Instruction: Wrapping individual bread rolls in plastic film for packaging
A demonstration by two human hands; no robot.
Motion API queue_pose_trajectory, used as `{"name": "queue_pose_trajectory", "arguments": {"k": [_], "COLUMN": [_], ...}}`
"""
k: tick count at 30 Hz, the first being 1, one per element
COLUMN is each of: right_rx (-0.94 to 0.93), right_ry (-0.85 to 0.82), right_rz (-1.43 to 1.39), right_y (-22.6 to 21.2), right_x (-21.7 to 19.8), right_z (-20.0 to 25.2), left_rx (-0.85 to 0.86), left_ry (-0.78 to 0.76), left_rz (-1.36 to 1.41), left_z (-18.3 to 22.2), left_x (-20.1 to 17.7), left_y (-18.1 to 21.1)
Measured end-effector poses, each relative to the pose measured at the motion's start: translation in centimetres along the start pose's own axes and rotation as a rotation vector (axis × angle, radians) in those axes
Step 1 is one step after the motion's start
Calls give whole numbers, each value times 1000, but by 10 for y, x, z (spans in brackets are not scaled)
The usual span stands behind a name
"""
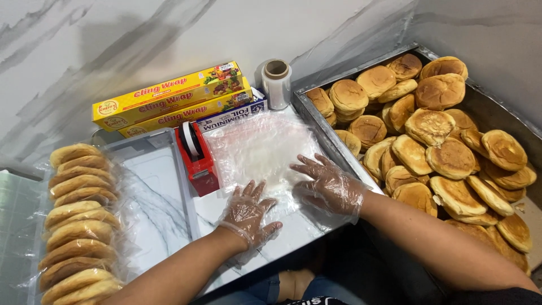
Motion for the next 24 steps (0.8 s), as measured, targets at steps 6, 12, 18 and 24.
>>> {"name": "queue_pose_trajectory", "arguments": {"k": [6,12,18,24], "right_rx": [-154,-122,-121,-519], "right_ry": [-37,49,317,364], "right_rz": [-56,-226,-345,-215], "right_y": [19,11,-17,-49], "right_x": [19,1,-23,-25], "right_z": [5,1,-3,11], "left_rx": [78,30,113,211], "left_ry": [128,126,500,530], "left_rz": [125,228,984,2162], "left_z": [-21,-13,-24,-25], "left_x": [37,26,27,28], "left_y": [-16,-11,-29,-43]}}
Point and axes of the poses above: each hand's wrist, its own z-axis away from the middle knuckle, its own x-axis out of the palm, y = z × x, the point moved 2 cm from there along -z, towards the middle knuckle, and after that the axes turned 8 degrees about x, right-handed, at the moved point
